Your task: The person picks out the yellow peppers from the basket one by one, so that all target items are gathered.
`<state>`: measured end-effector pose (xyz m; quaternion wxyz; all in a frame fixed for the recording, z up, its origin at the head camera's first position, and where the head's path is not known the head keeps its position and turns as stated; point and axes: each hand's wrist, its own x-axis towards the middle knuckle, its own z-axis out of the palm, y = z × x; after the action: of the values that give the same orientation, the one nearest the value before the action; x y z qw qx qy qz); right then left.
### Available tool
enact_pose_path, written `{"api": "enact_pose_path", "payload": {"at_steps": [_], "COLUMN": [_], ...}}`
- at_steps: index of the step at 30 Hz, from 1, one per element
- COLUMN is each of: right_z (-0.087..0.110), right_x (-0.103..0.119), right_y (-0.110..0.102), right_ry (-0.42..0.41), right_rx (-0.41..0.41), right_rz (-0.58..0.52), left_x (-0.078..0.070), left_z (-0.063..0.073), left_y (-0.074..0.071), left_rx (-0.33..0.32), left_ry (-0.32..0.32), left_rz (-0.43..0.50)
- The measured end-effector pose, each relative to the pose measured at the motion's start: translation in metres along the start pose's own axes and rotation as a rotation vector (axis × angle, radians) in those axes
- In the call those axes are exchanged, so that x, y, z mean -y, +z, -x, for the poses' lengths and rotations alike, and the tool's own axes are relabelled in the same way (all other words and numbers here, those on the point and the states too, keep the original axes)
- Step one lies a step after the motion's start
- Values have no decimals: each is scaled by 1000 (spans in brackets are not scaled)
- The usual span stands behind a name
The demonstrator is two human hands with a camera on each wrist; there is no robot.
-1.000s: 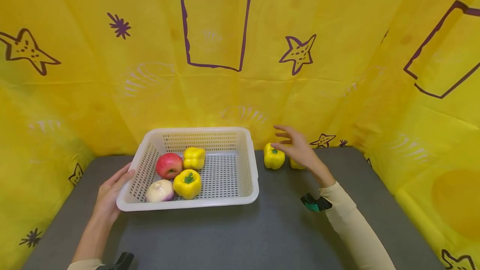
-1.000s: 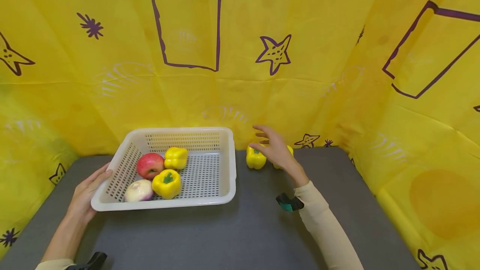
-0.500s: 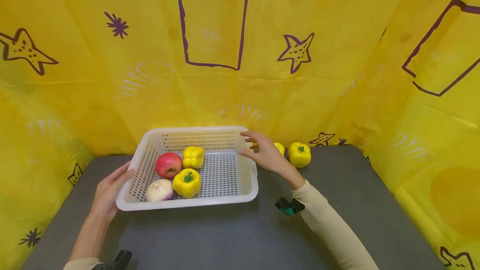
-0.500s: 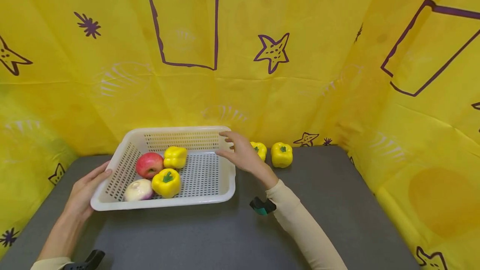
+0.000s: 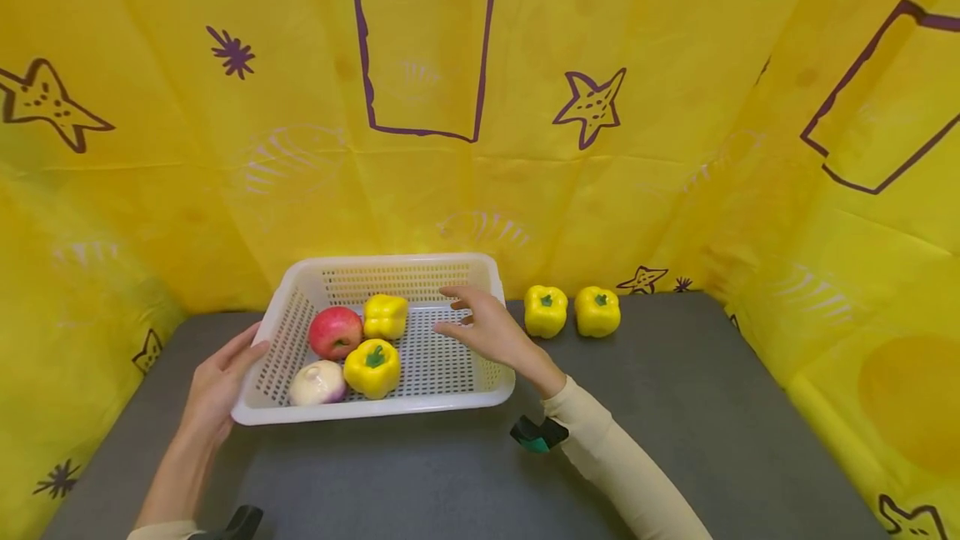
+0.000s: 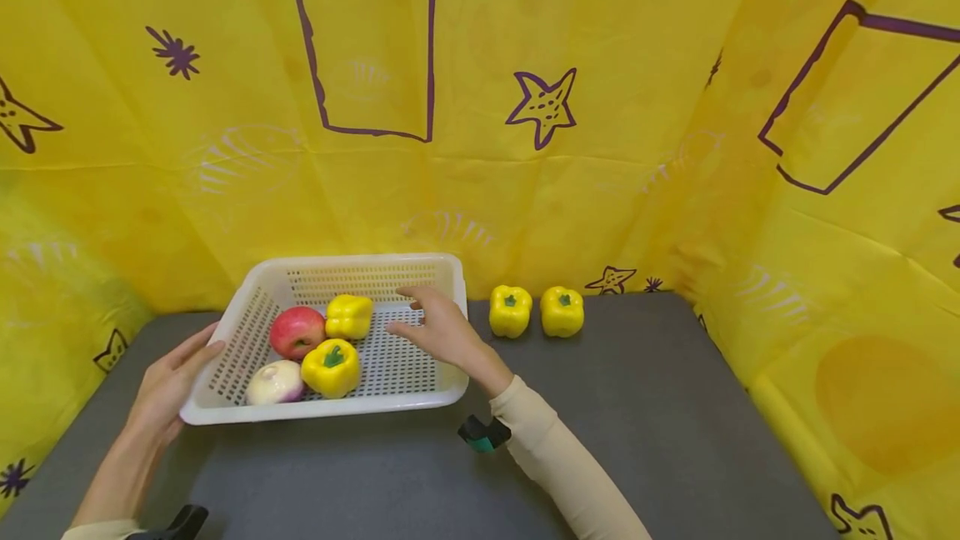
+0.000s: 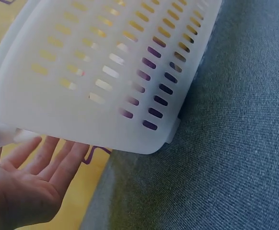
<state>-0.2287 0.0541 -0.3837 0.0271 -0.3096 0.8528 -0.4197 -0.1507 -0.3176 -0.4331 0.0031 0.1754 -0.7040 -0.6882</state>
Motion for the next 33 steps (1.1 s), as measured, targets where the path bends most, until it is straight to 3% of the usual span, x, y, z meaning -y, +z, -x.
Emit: {"api": "enact_pose_path", "payload": {"at_steps": [20, 27, 33], "right_z": [-8, -11, -10], "right_x": [35, 42, 42], "right_y": [58, 75, 88], "right_ry": [95, 132, 174], "right_rx": [81, 59, 36], "right_rz": [86, 66, 130], "left_x": [-2, -1, 3], "left_z": [3, 2, 1], "left_y": [-1, -1, 0], "left_rx": [-39, -49, -30], "left_ry": [27, 16, 25], "left_rz": [33, 9, 34]}}
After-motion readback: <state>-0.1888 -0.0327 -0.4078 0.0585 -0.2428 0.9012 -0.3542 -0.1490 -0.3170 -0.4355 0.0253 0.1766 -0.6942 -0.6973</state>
